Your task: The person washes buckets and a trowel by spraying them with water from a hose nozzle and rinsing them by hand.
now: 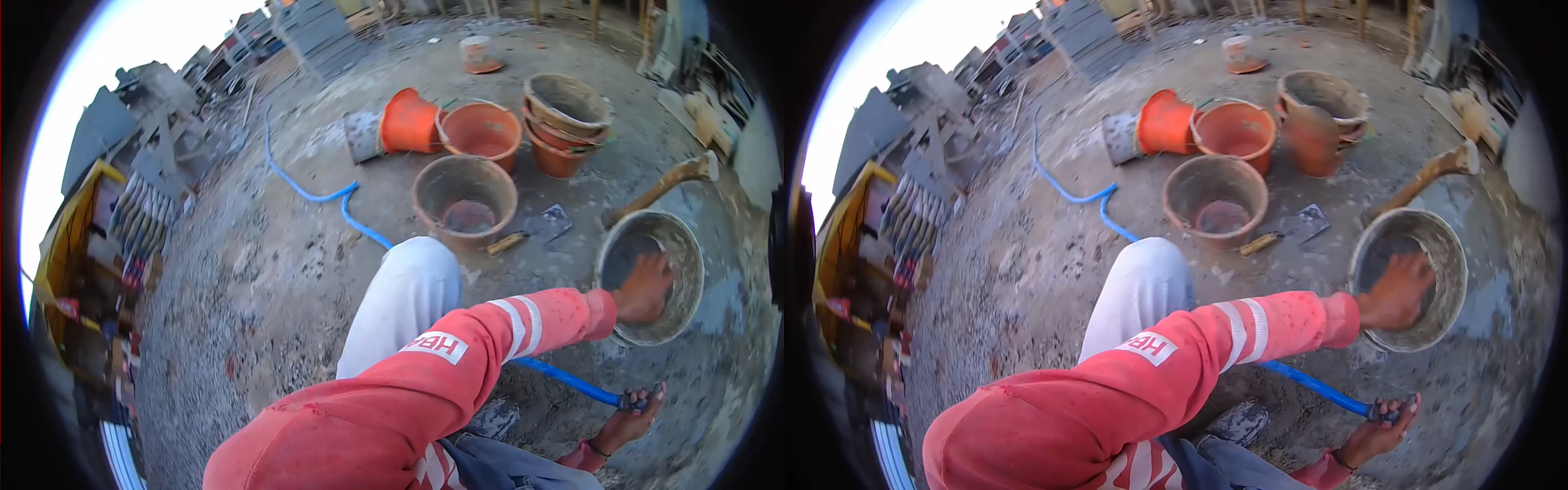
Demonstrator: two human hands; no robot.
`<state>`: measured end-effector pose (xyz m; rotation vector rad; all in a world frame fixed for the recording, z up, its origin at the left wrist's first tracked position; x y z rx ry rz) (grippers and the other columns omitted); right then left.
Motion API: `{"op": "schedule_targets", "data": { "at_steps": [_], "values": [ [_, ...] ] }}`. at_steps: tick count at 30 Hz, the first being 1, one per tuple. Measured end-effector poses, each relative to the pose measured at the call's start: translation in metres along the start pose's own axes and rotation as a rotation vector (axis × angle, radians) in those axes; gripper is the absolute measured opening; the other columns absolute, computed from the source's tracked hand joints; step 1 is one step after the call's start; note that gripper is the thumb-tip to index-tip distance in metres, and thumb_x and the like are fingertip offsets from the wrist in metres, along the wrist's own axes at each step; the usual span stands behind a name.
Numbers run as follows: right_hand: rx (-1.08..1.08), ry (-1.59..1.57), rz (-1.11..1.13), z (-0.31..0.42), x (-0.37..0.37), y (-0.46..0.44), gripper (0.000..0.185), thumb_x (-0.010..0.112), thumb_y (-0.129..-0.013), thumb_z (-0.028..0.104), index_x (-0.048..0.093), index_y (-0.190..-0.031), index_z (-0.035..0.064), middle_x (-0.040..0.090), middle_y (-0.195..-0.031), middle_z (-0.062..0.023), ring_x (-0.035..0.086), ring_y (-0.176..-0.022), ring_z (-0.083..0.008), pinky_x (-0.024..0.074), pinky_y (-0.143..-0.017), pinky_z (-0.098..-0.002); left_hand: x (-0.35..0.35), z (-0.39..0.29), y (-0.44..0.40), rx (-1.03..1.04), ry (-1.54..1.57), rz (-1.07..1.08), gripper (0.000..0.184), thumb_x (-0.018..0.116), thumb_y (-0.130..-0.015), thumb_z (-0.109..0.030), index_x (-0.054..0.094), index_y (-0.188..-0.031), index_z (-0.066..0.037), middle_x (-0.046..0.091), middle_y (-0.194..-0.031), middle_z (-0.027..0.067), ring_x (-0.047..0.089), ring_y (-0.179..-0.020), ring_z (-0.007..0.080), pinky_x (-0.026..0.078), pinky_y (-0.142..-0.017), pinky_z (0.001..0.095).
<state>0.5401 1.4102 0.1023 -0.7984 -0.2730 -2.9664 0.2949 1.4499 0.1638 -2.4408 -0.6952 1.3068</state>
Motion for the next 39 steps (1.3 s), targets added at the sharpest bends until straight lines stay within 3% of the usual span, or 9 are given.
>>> {"op": "schedule_targets", "data": {
  "at_steps": [3,8,10,11,16,19,26,33,39],
  "values": [
    [-0.025,-0.028,0.19,0.019,0.013,-0.005,0.043,0.053,-0.107,0.03,0.049,-0.138,0.0015,0.046,-0.084,-0.001,0.046,-0.074,-0.0115,0.045,-0.078,-0.0344,0.006,-0.008,0.025,0.138,-0.043,0.549,0.032,0.066,-0.074,-0.011,0.073,-0.104,0.0,0.071,-0.095,0.0231,0.07,-0.099,0.041,0.055,-0.083,0.0554],
    [-0.023,-0.022,0.46,0.027,0.028,-0.012,0.047,0.051,-0.108,0.032,0.044,-0.142,-0.0001,0.044,-0.084,-0.0014,0.046,-0.077,-0.0122,0.0439,-0.082,-0.0368,-0.06,0.022,0.058,0.612,-0.331,1.144,0.027,0.071,-0.083,-0.026,0.076,-0.1,-0.005,0.074,-0.092,0.018,0.072,-0.089,0.0325,0.057,-0.079,0.0487],
    [-0.025,0.016,0.468,0.023,0.031,-0.019,0.049,0.051,-0.108,0.031,0.042,-0.144,-0.0008,0.043,-0.084,-0.0015,0.046,-0.079,-0.0124,0.0434,-0.082,-0.0371,-0.095,0.094,0.07,0.343,-0.026,1.265,0.036,0.068,-0.088,-0.035,0.077,-0.102,-0.003,0.075,-0.095,0.0174,0.071,-0.087,0.0286,0.057,-0.078,0.0452],
    [0.005,-0.06,0.569,0.022,0.024,-0.026,0.048,0.05,-0.108,0.028,0.042,-0.145,-0.0016,0.049,-0.087,-0.0033,0.048,-0.078,-0.0135,0.0441,-0.087,-0.0374,-0.153,0.095,0.083,-0.197,-0.11,1.359,0.041,0.062,-0.093,-0.039,0.076,-0.099,-0.001,0.075,-0.093,0.0159,0.072,-0.085,0.0266,0.056,-0.077,0.0434],
    [0.337,-0.5,0.749,0.016,0.018,-0.039,0.013,0.058,-0.1,0.02,0.061,-0.104,0.0083,0.049,-0.08,-0.0075,0.047,-0.093,-0.0202,0.0337,-0.109,-0.0525,-0.337,0.3,0.222,-0.566,-0.395,0.553,0.039,0.06,-0.082,-0.039,0.073,-0.065,-0.007,0.068,-0.061,0.0104,0.069,-0.059,0.024,0.053,-0.06,0.0431],
    [0.259,-0.474,0.68,0.029,0.04,-0.009,0.012,0.062,-0.095,0.018,0.062,-0.101,0.0076,0.048,-0.074,-0.005,0.047,-0.083,-0.0231,0.036,-0.104,-0.0548,-0.357,0.367,0.372,-0.993,-0.559,-0.475,0.045,0.073,-0.075,-0.03,0.067,-0.107,0.0,0.071,-0.095,0.0236,0.069,-0.093,0.0396,0.055,-0.082,0.0489],
    [0.152,-0.372,0.535,0.03,0.055,-0.013,0.026,0.056,-0.096,0.025,0.061,-0.113,0.0059,0.059,-0.1,-0.0083,0.054,-0.107,-0.0323,0.0341,-0.107,-0.0581,-0.294,0.397,0.478,-1.819,-0.672,-0.957,0.086,0.08,-0.076,-0.034,0.035,-0.14,0.002,0.06,-0.122,0.0344,0.061,-0.11,0.0526,0.049,-0.1,0.0535],
    [0.117,-0.278,0.177,-0.029,0.02,-0.075,0.052,0.057,-0.094,0.034,0.049,-0.135,0.0034,0.058,-0.124,-0.0107,0.054,-0.12,-0.0308,0.0311,-0.114,-0.0555,-0.265,0.432,0.473,-1.833,-0.026,-1.009,0.081,0.077,-0.081,-0.034,0.032,-0.14,-0.001,0.061,-0.117,0.0332,0.062,-0.108,0.0488,0.052,-0.093,0.0531],
    [0.101,-0.439,-0.149,-0.096,-0.053,-0.082,0.076,0.058,-0.092,0.042,0.039,-0.153,0.0011,0.058,-0.144,-0.0127,0.055,-0.132,-0.0295,0.0285,-0.12,-0.0532,-0.27,0.47,0.453,-1.339,0.959,-1.727,0.042,0.062,-0.094,-0.039,0.048,-0.113,-0.004,0.061,-0.079,0.0127,0.06,-0.064,0.0301,0.051,-0.058,0.0472]
  ]
}}
Point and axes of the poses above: each hand's wrist, its own y-axis away from the middle knuckle, its own x-axis out of the palm, z = x × y, the point moved 3 cm from there along -y, towards the middle knuckle
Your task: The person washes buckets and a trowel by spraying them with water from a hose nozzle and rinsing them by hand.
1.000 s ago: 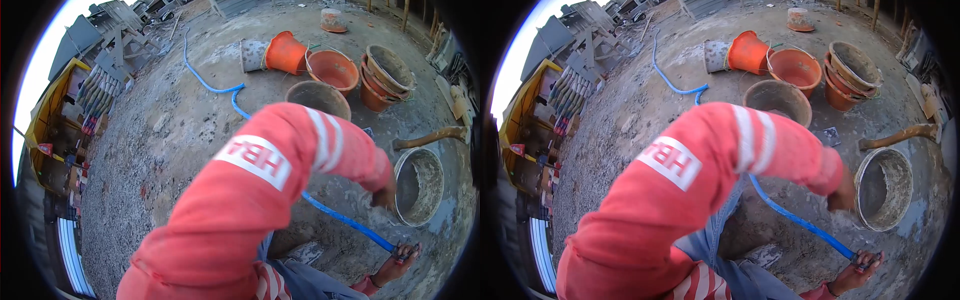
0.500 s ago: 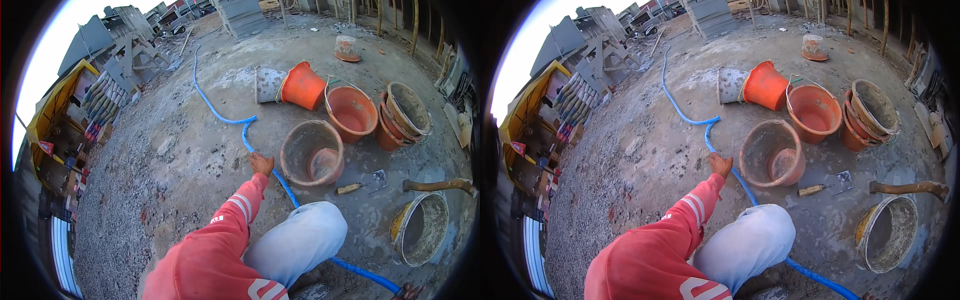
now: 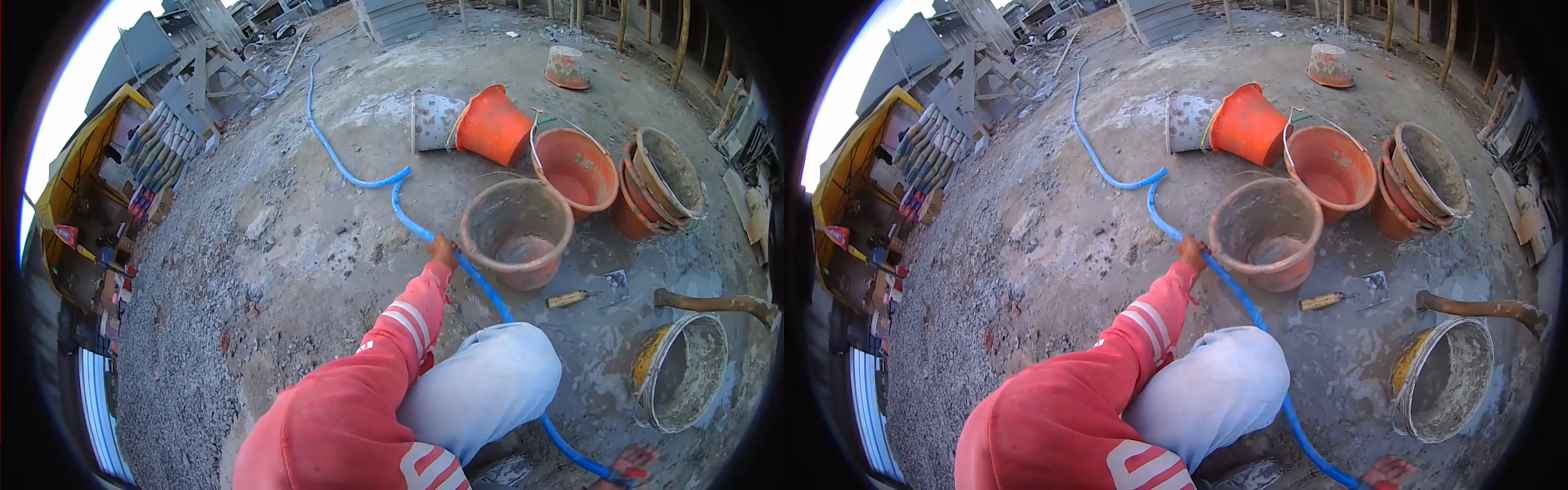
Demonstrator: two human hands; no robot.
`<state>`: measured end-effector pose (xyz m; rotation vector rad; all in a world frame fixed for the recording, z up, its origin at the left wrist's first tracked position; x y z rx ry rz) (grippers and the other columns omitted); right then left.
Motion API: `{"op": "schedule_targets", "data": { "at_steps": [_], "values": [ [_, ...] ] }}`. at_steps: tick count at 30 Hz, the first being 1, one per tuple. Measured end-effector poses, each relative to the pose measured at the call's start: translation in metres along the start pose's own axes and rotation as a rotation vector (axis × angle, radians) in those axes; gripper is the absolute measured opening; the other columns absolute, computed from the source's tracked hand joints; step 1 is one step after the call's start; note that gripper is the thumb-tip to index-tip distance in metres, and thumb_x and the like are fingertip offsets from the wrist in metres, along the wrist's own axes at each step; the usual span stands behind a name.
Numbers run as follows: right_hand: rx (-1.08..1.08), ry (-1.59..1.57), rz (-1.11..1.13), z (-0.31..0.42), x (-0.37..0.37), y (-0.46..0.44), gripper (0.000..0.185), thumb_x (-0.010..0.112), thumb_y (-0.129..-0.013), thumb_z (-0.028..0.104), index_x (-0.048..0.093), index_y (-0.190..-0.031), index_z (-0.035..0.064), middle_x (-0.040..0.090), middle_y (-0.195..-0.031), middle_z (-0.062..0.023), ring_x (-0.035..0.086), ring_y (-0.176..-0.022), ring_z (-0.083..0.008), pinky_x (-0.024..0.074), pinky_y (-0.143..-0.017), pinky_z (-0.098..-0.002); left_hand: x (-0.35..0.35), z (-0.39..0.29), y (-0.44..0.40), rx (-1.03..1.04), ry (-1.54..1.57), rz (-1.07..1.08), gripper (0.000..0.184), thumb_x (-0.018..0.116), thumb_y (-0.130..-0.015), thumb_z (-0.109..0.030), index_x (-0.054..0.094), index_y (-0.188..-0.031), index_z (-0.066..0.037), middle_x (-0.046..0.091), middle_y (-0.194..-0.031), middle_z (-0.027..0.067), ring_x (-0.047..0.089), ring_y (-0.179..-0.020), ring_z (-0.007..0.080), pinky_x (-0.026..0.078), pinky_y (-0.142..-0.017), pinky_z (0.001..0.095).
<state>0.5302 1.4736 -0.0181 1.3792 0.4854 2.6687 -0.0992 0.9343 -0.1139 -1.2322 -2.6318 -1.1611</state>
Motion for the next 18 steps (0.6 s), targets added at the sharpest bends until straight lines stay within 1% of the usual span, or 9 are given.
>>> {"op": "schedule_targets", "data": {
  "at_steps": [2,3,5,6,8,12,13,14,18],
  "values": [
    [0.414,-0.146,0.955,-0.026,-0.028,0.034,0.082,0.057,-0.09,0.051,0.039,-0.154,0.0032,0.055,-0.148,-0.0134,0.048,-0.139,-0.028,0.0244,-0.121,-0.0539,0.017,-0.016,0.025,-0.165,0.469,0.25,0.036,0.054,-0.1,-0.044,0.051,-0.099,-0.008,0.046,-0.063,0.0034,0.044,-0.05,0.0183,0.04,-0.046,0.037],
    [0.381,-0.145,0.907,-0.039,-0.052,0.054,0.084,0.057,-0.089,0.053,0.039,-0.154,0.0033,0.054,-0.148,-0.0131,0.046,-0.14,-0.0285,0.0235,-0.122,-0.0544,0.018,-0.026,0.044,-0.172,0.471,0.244,0.036,0.054,-0.1,-0.044,0.051,-0.099,-0.008,0.046,-0.063,0.0034,0.044,-0.05,0.0183,0.04,-0.046,0.037],
    [0.426,0.13,0.546,-0.049,-0.074,0.089,0.083,0.057,-0.089,0.054,0.04,-0.153,0.0031,0.054,-0.147,-0.0134,0.046,-0.137,-0.0281,0.0241,-0.118,-0.0535,0.025,-0.044,0.078,-0.243,0.761,0.504,0.038,0.047,-0.105,-0.046,0.048,-0.092,-0.011,0.032,-0.06,-0.0006,0.031,-0.046,0.0117,0.03,-0.044,0.0283],
    [0.463,0.262,0.417,-0.051,-0.076,0.105,0.082,0.057,-0.089,0.054,0.04,-0.152,0.003,0.055,-0.147,-0.0135,0.046,-0.135,-0.0279,0.0244,-0.117,-0.0531,0.018,-0.043,0.082,-0.25,0.755,0.505,0.038,0.047,-0.105,-0.046,0.048,-0.092,-0.011,0.032,-0.06,-0.0006,0.031,-0.046,0.0117,0.03,-0.044,0.0283],
    [0.567,0.437,0.321,-0.054,-0.073,0.133,0.081,0.056,-0.09,0.054,0.041,-0.151,0.0029,0.055,-0.146,-0.0138,0.046,-0.131,-0.0276,0.025,-0.114,-0.0522,0.014,-0.044,0.092,-0.329,1.013,0.906,0.04,0.044,-0.106,-0.047,0.048,-0.091,-0.01,0.034,-0.06,-0.0014,0.032,-0.047,0.0116,0.032,-0.046,0.027],
    [0.717,0.631,0.326,-0.054,-0.045,0.164,0.078,0.056,-0.09,0.054,0.042,-0.148,0.0025,0.055,-0.144,-0.0143,0.046,-0.124,-0.0268,0.0262,-0.108,-0.0505,-0.015,-0.03,0.096,-0.406,0.996,0.917,0.044,0.043,-0.106,-0.05,0.047,-0.089,-0.01,0.033,-0.06,-0.0016,0.033,-0.049,0.0122,0.035,-0.05,0.0289],
    [0.736,0.655,0.343,-0.054,-0.037,0.167,0.078,0.056,-0.091,0.054,0.043,-0.147,0.0024,0.055,-0.144,-0.0144,0.046,-0.122,-0.0267,0.0265,-0.106,-0.05,-0.028,-0.019,0.088,-0.392,0.887,0.802,0.044,0.044,-0.105,-0.051,0.047,-0.089,-0.009,0.033,-0.06,-0.0013,0.035,-0.05,0.0124,0.037,-0.052,0.0305],
    [0.736,0.664,0.354,-0.053,-0.031,0.169,0.077,0.056,-0.091,0.054,0.043,-0.147,0.0023,0.055,-0.144,-0.0145,0.046,-0.121,-0.0265,0.0268,-0.105,-0.0496,-0.035,-0.011,0.079,-0.376,0.777,0.697,0.045,0.044,-0.104,-0.051,0.048,-0.09,-0.009,0.033,-0.061,-0.0011,0.036,-0.052,0.0126,0.038,-0.054,0.0322],
    [0.667,0.659,0.388,-0.037,-0.006,0.158,0.075,0.055,-0.092,0.054,0.044,-0.144,0.002,0.056,-0.142,-0.015,0.046,-0.113,-0.0257,0.028,-0.099,-0.0479,-0.063,0.007,0.055,-0.406,0.697,0.701,0.045,0.049,-0.102,-0.052,0.048,-0.09,-0.009,0.036,-0.063,-0.0004,0.039,-0.055,0.0153,0.04,-0.057,0.0344]
  ]
}}
Point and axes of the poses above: each hand's wrist, its own y-axis away from the middle knuckle, its own x-axis out of the palm, z = x × y, the point moved 3 cm from there along -y, towards the middle knuckle
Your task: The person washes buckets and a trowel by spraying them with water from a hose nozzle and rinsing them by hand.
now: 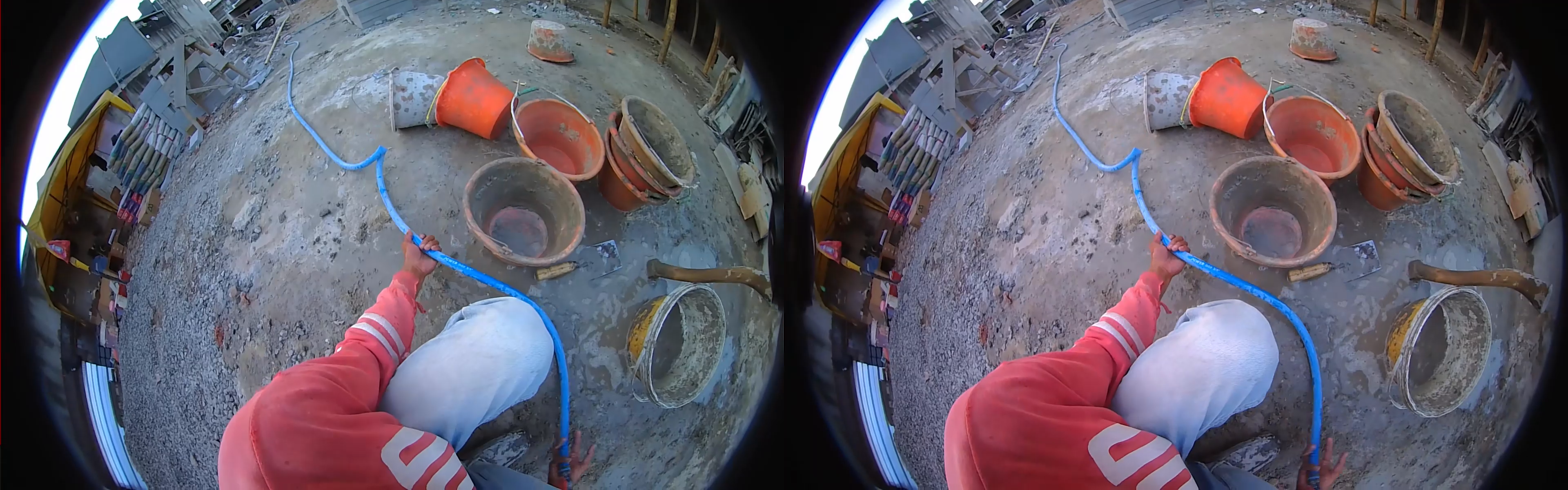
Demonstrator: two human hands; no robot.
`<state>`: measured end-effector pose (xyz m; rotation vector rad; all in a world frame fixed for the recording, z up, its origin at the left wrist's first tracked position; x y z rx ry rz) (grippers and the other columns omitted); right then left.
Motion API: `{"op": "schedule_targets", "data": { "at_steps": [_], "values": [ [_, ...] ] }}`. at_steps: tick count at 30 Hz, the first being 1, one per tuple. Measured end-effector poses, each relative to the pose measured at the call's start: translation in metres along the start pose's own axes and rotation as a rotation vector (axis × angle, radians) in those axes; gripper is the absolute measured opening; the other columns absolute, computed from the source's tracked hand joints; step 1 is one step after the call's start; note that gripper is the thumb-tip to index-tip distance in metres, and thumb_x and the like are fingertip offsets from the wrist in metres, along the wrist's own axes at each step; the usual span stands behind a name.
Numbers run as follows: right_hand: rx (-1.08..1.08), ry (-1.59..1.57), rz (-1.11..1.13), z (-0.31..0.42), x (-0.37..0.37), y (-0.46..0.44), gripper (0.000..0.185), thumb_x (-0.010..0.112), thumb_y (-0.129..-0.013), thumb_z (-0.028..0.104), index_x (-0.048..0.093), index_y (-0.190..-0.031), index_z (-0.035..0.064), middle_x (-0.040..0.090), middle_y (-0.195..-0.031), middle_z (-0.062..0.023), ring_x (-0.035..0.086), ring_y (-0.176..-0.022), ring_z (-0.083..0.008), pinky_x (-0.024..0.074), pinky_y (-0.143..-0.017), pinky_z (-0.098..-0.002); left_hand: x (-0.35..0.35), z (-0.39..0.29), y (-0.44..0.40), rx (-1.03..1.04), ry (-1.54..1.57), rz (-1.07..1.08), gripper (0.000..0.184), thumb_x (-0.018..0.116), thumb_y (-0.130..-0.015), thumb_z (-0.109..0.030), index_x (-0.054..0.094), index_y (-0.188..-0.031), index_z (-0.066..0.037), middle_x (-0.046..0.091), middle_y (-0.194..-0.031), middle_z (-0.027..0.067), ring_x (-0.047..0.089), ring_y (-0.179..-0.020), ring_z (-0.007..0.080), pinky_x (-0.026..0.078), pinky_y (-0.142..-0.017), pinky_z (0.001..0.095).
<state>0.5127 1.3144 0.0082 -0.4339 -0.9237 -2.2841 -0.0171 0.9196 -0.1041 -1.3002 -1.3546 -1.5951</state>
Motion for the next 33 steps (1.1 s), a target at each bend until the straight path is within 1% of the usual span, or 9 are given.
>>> {"op": "schedule_targets", "data": {
  "at_steps": [2,5,12,15,17,23,25,28,33],
  "values": [
    [-0.079,-0.022,-0.013,0.022,-0.004,0.001,0.074,0.055,-0.092,0.054,0.045,-0.143,0.0018,0.056,-0.141,-0.0153,0.046,-0.11,-0.0254,0.0286,-0.096,-0.047,-0.01,-0.002,0.003,0.025,-0.245,-0.548,0.042,0.055,-0.1,-0.049,0.052,-0.093,-0.007,0.051,-0.069,0.0022,0.054,-0.065,0.0204,0.048,-0.062,0.0366],
    [-0.233,-0.092,-0.022,0.046,-0.006,0.003,0.072,0.054,-0.093,0.054,0.046,-0.141,0.0015,0.056,-0.14,-0.0157,0.046,-0.104,-0.0248,0.0295,-0.091,-0.0457,-0.029,-0.019,-0.002,0.178,-0.729,-0.884,0.037,0.059,-0.099,-0.043,0.057,-0.103,-0.007,0.064,-0.081,0.0057,0.066,-0.083,0.0255,0.055,-0.069,0.0405],
    [-0.499,-0.266,-0.005,0.081,-0.016,0.003,0.069,0.053,-0.094,0.055,0.048,-0.136,0.0009,0.056,-0.137,-0.0165,0.046,-0.092,-0.0235,0.0316,-0.08,-0.0427,0.05,0.007,-0.054,0.183,-0.601,-0.712,0.034,0.061,-0.096,-0.033,0.048,-0.072,-0.013,0.047,-0.061,0.0021,0.048,-0.049,0.0185,0.043,-0.046,0.0335],
    [-0.555,-0.314,0.024,0.116,-0.046,-0.006,0.067,0.053,-0.094,0.055,0.049,-0.135,0.0006,0.057,-0.135,-0.0169,0.046,-0.086,-0.0229,0.0325,-0.076,-0.0413,0.162,0.033,-0.004,-0.082,-0.348,-0.306,0.036,0.058,-0.101,-0.036,0.041,-0.078,-0.014,0.034,-0.058,-0.0006,0.03,-0.042,0.0142,0.033,-0.042,0.0302],
    [-0.569,-0.346,0.06,0.144,-0.08,-0.016,0.067,0.052,-0.095,0.055,0.05,-0.133,0.0004,0.057,-0.134,-0.0172,0.046,-0.083,-0.0226,0.0331,-0.073,-0.0405,0.213,0.029,0.051,-0.38,0.234,0.578,0.03,0.052,-0.104,-0.032,0.043,-0.083,-0.012,0.033,-0.058,-0.0012,0.032,-0.045,0.0115,0.035,-0.045,0.0288],
    [-0.403,-0.451,0.202,0.179,-0.257,-0.095,0.065,0.051,-0.096,0.055,0.052,-0.129,-0.0001,0.057,-0.132,-0.0179,0.046,-0.072,-0.0215,0.0349,-0.064,-0.0379,0.047,-0.024,0.076,-0.139,-0.129,-0.037,0.034,0.053,-0.1,-0.034,0.045,-0.075,-0.013,0.033,-0.057,-0.0025,0.037,-0.049,0.0104,0.036,-0.049,0.0279],
    [-0.361,-0.459,-0.03,0.154,-0.262,-0.11,0.064,0.05,-0.095,0.057,0.054,-0.125,0.0007,0.062,-0.126,-0.0172,0.044,-0.066,-0.0192,0.032,-0.06,-0.0377,0.007,-0.019,0.089,-0.059,-0.347,-0.303,0.036,0.056,-0.095,-0.035,0.043,-0.068,-0.014,0.036,-0.059,-0.0031,0.034,-0.048,0.0098,0.036,-0.05,0.0261],
    [-0.434,-0.662,-0.4,0.112,-0.187,-0.078,0.068,0.049,-0.092,0.063,0.056,-0.122,0.0015,0.066,-0.113,-0.0143,0.045,-0.065,-0.0192,0.0313,-0.059,-0.0371,-0.052,-0.015,0.09,-0.233,-0.234,-0.224,0.04,0.057,-0.092,-0.037,0.039,-0.063,-0.015,0.034,-0.056,-0.0029,0.034,-0.048,0.0105,0.035,-0.051,0.027],
    [-0.372,-0.45,-0.511,0.087,-0.196,-0.042,0.065,0.049,-0.093,0.06,0.057,-0.122,0.0025,0.065,-0.111,-0.013,0.046,-0.065,-0.0185,0.0327,-0.06,-0.0364,-0.023,0.02,0.083,-0.372,-0.092,-0.136,0.042,0.057,-0.091,-0.037,0.037,-0.061,-0.016,0.037,-0.058,-0.0025,0.036,-0.048,0.0133,0.038,-0.055,0.0284]
  ]
}}
Point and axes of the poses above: each hand's wrist, its own y-axis away from the middle knuckle, its own x-axis out of the palm, z = x × y, the point moved 3 cm from there along -y, towards the middle knuckle
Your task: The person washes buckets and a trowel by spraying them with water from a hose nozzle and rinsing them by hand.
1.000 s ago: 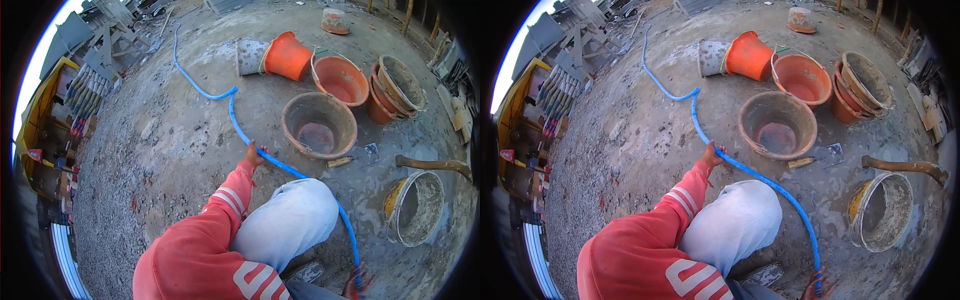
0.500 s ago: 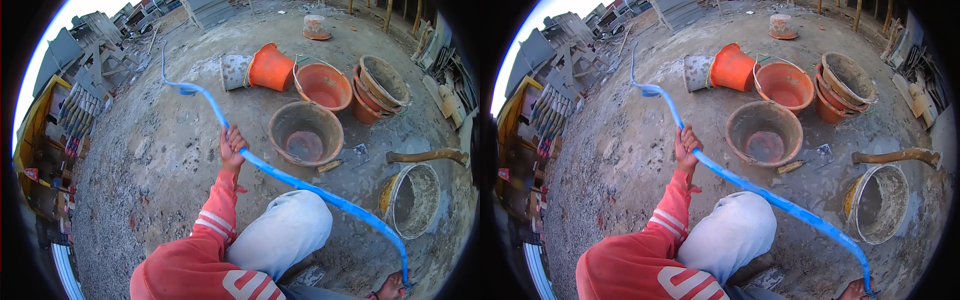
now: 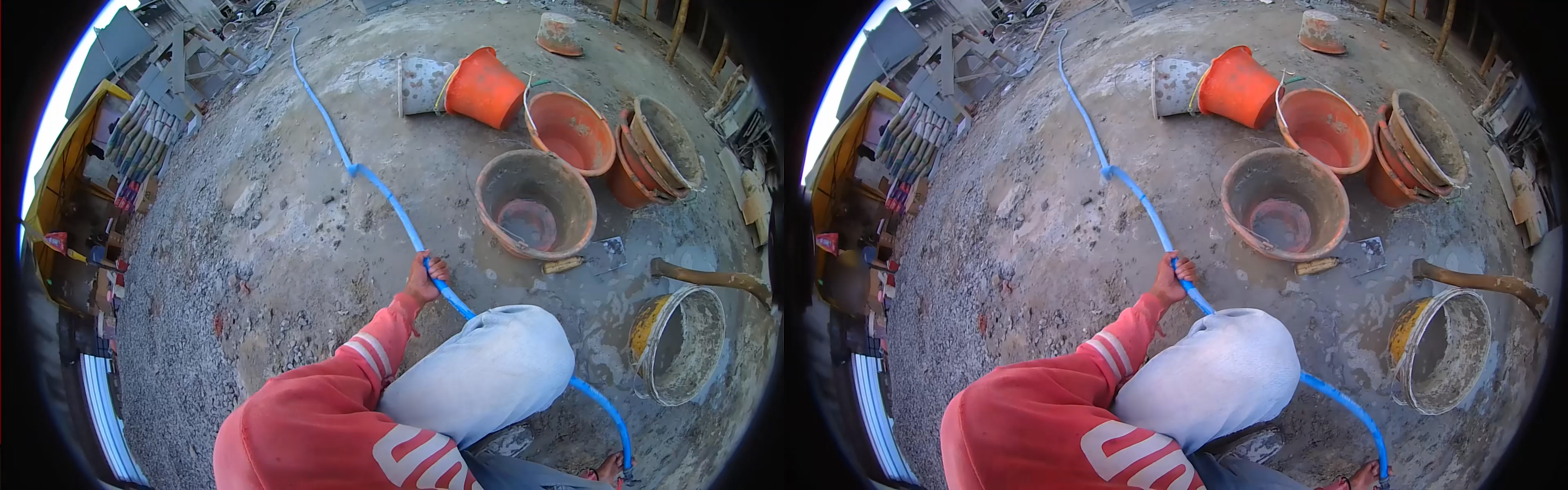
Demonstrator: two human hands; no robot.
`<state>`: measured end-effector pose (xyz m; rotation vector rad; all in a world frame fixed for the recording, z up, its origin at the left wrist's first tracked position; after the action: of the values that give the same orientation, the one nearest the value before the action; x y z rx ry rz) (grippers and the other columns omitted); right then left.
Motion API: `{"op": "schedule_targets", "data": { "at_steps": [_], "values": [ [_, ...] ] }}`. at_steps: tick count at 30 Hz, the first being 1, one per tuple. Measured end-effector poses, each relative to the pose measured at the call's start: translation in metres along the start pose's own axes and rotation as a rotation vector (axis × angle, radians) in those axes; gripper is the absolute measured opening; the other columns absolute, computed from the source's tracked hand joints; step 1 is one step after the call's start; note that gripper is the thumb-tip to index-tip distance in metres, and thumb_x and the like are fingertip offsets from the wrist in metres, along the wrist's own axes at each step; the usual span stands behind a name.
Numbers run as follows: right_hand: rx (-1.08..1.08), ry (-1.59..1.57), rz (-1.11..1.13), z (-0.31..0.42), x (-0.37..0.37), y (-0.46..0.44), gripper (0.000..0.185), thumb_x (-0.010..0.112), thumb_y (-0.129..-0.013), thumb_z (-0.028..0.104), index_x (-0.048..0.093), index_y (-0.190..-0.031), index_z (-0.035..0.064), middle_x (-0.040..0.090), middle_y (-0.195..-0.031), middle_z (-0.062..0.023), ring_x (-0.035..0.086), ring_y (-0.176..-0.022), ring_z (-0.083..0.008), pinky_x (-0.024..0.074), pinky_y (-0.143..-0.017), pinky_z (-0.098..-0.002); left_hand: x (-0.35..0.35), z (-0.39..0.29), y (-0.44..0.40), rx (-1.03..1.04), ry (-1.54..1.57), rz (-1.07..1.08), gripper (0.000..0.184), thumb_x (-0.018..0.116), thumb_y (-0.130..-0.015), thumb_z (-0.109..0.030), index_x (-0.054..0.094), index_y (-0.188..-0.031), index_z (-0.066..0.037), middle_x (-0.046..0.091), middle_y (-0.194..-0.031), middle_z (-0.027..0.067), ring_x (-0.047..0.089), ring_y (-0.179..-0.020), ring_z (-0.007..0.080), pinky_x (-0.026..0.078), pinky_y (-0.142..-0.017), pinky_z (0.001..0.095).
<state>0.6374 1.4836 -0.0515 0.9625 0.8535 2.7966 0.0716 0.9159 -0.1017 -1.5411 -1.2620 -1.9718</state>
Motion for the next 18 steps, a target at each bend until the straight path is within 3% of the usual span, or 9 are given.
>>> {"op": "schedule_targets", "data": {
  "at_steps": [4,6,8,10,11,13,14,16,18],
  "values": [
    [-0.033,0.086,0.046,0.004,0.015,0.013,0.062,0.05,-0.094,0.059,0.057,-0.121,0.0033,0.064,-0.109,-0.012,0.046,-0.065,-0.0179,0.0338,-0.06,-0.0359,0.004,0.012,-0.018,0.102,-0.105,-0.431,0.044,0.061,-0.094,-0.044,0.043,-0.065,-0.015,0.04,-0.058,-0.0003,0.039,-0.048,0.0179,0.041,-0.052,0.0324],
    [-0.05,0.116,0.083,0.009,0.025,0.019,0.061,0.05,-0.094,0.058,0.057,-0.121,0.0038,0.064,-0.108,-0.0114,0.046,-0.065,-0.0176,0.0343,-0.06,-0.0356,-0.014,-0.006,-0.025,0.539,-0.611,-0.784,0.049,0.059,-0.097,-0.054,0.046,-0.077,-0.012,0.042,-0.062,0.0048,0.042,-0.05,0.0221,0.043,-0.047,0.0358],
    [-0.066,0.148,0.13,0.015,0.04,0.022,0.059,0.05,-0.095,0.057,0.057,-0.121,0.0042,0.064,-0.107,-0.0109,0.047,-0.065,-0.0174,0.0349,-0.06,-0.0354,0.038,-0.013,-0.029,0.78,-0.737,-0.895,0.051,0.059,-0.097,-0.06,0.048,-0.086,-0.011,0.042,-0.061,0.0043,0.043,-0.05,0.0196,0.04,-0.042,0.0372],
    [-0.091,0.163,0.17,0.022,0.053,0.025,0.058,0.05,-0.095,0.056,0.057,-0.12,0.0046,0.063,-0.106,-0.0104,0.047,-0.065,-0.0171,0.0354,-0.06,-0.0351,0.106,-0.017,-0.035,0.768,-0.543,-0.526,0.045,0.06,-0.099,-0.055,0.052,-0.09,-0.012,0.042,-0.06,0.0014,0.041,-0.048,0.017,0.04,-0.042,0.0343],
    [-0.097,0.173,0.189,0.025,0.059,0.027,0.057,0.05,-0.095,0.056,0.057,-0.12,0.0048,0.063,-0.105,-0.0102,0.047,-0.065,-0.0169,0.0357,-0.06,-0.035,0.132,-0.02,-0.022,0.765,-0.551,-0.533,0.045,0.06,-0.099,-0.055,0.052,-0.09,-0.012,0.042,-0.06,0.0014,0.041,-0.048,0.017,0.04,-0.042,0.0343],
    [-0.115,0.192,0.236,0.035,0.076,0.023,0.056,0.051,-0.095,0.055,0.058,-0.12,0.0052,0.063,-0.104,-0.0096,0.047,-0.066,-0.0167,0.0363,-0.06,-0.0348,0.181,-0.015,0.003,0.445,-0.095,0.369,0.044,0.054,-0.101,-0.057,0.05,-0.092,-0.014,0.039,-0.057,-0.0005,0.038,-0.044,0.0145,0.036,-0.04,0.031],
    [-0.125,0.195,0.257,0.04,0.084,0.022,0.055,0.051,-0.096,0.055,0.058,-0.12,0.0054,0.063,-0.104,-0.0094,0.047,-0.066,-0.0165,0.0365,-0.06,-0.0346,0.161,-0.015,-0.003,0.453,-0.094,0.374,0.044,0.054,-0.101,-0.057,0.05,-0.092,-0.014,0.039,-0.057,-0.0005,0.038,-0.044,0.0145,0.036,-0.04,0.031],
    [-0.147,0.199,0.304,0.046,0.096,0.015,0.054,0.051,-0.096,0.054,0.058,-0.12,0.0058,0.063,-0.103,-0.0089,0.048,-0.066,-0.0162,0.0371,-0.06,-0.0344,0.081,-0.006,-0.021,0.387,-0.402,-0.032,0.045,0.05,-0.102,-0.058,0.048,-0.089,-0.016,0.038,-0.057,-0.0023,0.034,-0.044,0.0129,0.034,-0.04,0.0288],
    [-0.173,0.194,0.336,0.054,0.104,0.014,0.053,0.051,-0.096,0.053,0.058,-0.12,0.0062,0.062,-0.102,-0.0083,0.048,-0.066,-0.0159,0.0376,-0.061,-0.0341,0.05,0.005,-0.004,0.29,-0.328,-0.107,0.049,0.048,-0.102,-0.061,0.047,-0.086,-0.015,0.037,-0.057,-0.0032,0.034,-0.044,0.0125,0.033,-0.04,0.0282]
  ]
}}
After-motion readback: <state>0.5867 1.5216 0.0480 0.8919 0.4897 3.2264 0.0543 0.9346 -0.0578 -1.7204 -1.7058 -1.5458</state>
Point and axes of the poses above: each hand's wrist, its own y-axis away from the middle knuckle, its own x-axis out of the palm, z = x × y, the point moved 3 cm from there along -y, towards the middle knuckle
